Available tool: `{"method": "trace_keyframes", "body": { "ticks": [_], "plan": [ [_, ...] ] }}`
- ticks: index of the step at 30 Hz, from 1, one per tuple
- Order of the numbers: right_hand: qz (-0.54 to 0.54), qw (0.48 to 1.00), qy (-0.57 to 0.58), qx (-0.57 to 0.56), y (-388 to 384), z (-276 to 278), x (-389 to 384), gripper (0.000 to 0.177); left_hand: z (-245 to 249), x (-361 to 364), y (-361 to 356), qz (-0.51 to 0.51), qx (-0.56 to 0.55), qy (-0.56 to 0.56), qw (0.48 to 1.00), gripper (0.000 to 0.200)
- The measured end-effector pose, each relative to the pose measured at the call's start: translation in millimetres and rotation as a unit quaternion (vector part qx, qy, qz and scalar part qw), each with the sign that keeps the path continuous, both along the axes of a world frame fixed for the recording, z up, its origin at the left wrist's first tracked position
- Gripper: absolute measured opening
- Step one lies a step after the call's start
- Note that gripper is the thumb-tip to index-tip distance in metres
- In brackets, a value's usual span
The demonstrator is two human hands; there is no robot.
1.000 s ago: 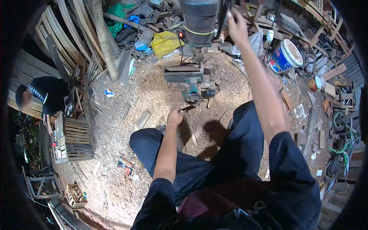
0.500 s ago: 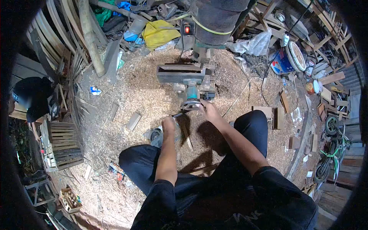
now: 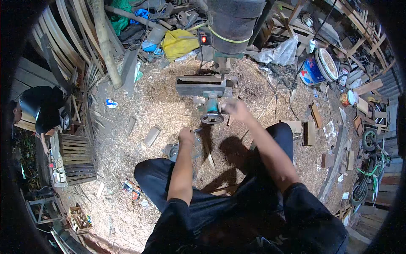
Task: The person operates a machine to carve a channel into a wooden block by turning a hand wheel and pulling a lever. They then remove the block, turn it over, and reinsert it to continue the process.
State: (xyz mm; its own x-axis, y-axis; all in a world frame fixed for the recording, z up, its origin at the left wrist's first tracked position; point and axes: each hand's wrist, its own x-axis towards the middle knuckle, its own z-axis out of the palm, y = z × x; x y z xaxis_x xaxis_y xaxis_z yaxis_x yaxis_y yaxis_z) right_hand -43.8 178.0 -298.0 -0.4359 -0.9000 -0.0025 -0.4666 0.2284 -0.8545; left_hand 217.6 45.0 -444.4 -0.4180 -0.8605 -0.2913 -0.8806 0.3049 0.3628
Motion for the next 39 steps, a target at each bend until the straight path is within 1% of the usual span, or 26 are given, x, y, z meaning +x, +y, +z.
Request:
{"method": "trace_keyframes", "body": {
  "ticks": [2, 3, 4, 5, 6, 7, 8, 9, 11, 12, 13, 15, 17, 19, 20, 22, 23, 24, 27, 28, 30, 31, 34, 37, 39],
  "plan": [
    [-0.14, 0.982, 0.073, -0.106, -21, 45, -37, 0.052, 38, -9, -22, -0.078, -0.021, 0.034, 0.996, 0.029],
    [-0.186, 0.964, 0.014, -0.189, -29, 87, -49, 0.053, 63, -17, -29, -0.078, -0.048, 0.114, 0.989, 0.029],
    [-0.201, 0.945, 0.042, -0.253, -39, 128, -68, 0.051, 91, -27, -35, -0.078, -0.072, 0.194, 0.975, 0.03],
    [-0.252, 0.918, 0.058, -0.302, -51, 170, -82, 0.049, 114, -43, -42, -0.071, -0.108, 0.306, 0.943, 0.029],
    [-0.251, 0.893, 0.094, -0.36, -61, 207, -101, 0.049, 142, -61, -47, -0.063, -0.142, 0.413, 0.898, 0.028],
    [-0.321, 0.824, 0.2, -0.422, -76, 249, -110, 0.045, 223, -71, -39, -0.092, -0.098, 0.307, 0.942, 0.036],
    [-0.262, 0.848, 0.145, -0.437, -81, 296, -121, 0.048, 249, -88, -45, -0.115, -0.193, 0.37, 0.901, 0.037],
    [-0.199, 0.868, 0.089, -0.447, -84, 337, -129, 0.056, 271, -102, -48, -0.136, -0.284, 0.427, 0.848, 0.039],
    [-0.187, 0.849, 0.054, -0.491, -101, 393, -134, 0.062, 358, -118, -27, -0.167, -0.254, 0.482, 0.821, 0.038],
    [-0.156, 0.889, -0.092, -0.421, -98, 413, -129, 0.066, 386, -124, -21, -0.193, -0.268, 0.494, 0.804, 0.039],
    [-0.184, 0.897, -0.092, -0.391, -93, 416, -126, 0.066, 406, -129, -16, -0.219, -0.283, 0.506, 0.785, 0.039],
    [-0.239, 0.91, -0.09, -0.327, -82, 422, -119, 0.067, 428, -136, -8, -0.224, -0.315, 0.505, 0.772, 0.042],
    [-0.244, 0.901, -0.052, -0.354, -80, 412, -119, 0.066, 437, -141, -4, -0.239, -0.339, 0.496, 0.763, 0.046],
    [-0.249, 0.893, -0.018, -0.375, -80, 394, -115, 0.067, 434, -139, 2, -0.261, -0.347, 0.475, 0.765, 0.049],
    [-0.276, 0.884, 0.058, -0.373, -77, 387, -116, 0.064, 430, -136, 7, -0.267, -0.328, 0.466, 0.777, 0.051],
    [-0.284, 0.88, 0.081, -0.371, -60, 381, -95, 0.062, 410, -132, 11, -0.272, -0.3, 0.458, 0.792, 0.052],
    [-0.286, 0.878, 0.094, -0.372, -48, 380, -85, 0.061, 407, -128, 18, -0.274, -0.289, 0.454, 0.797, 0.052],
    [-0.255, 0.896, 0.051, -0.36, -40, 381, -77, 0.057, 404, -124, 22, -0.272, -0.257, 0.445, 0.814, 0.054],
    [-0.26, 0.875, 0.09, -0.398, -38, 373, -72, 0.054, 408, -122, 31, -0.285, -0.299, 0.411, 0.812, 0.061],
    [-0.265, 0.871, 0.087, -0.405, -37, 370, -70, 0.052, 413, -124, 31, -0.29, -0.317, 0.4, 0.809, 0.063],
    [-0.195, 0.874, 0.013, -0.445, -41, 359, -77, 0.051, 426, -130, 29, -0.299, -0.353, 0.376, 0.803, 0.067],
    [-0.16, 0.872, -0.024, -0.462, -43, 353, -82, 0.05, 432, -131, 29, -0.304, -0.353, 0.369, 0.804, 0.068],
    [-0.169, 0.878, -0.047, -0.444, -35, 354, -71, 0.048, 444, -131, 31, -0.315, -0.351, 0.354, 0.808, 0.07],
    [-0.176, 0.872, -0.026, -0.456, -32, 344, -71, 0.052, 444, -126, 35, -0.312, -0.344, 0.346, 0.815, 0.07],
    [-0.178, 0.881, 0.019, -0.439, -24, 339, -65, 0.048, 438, -123, 32, -0.309, -0.335, 0.345, 0.82, 0.07]
  ]
}}
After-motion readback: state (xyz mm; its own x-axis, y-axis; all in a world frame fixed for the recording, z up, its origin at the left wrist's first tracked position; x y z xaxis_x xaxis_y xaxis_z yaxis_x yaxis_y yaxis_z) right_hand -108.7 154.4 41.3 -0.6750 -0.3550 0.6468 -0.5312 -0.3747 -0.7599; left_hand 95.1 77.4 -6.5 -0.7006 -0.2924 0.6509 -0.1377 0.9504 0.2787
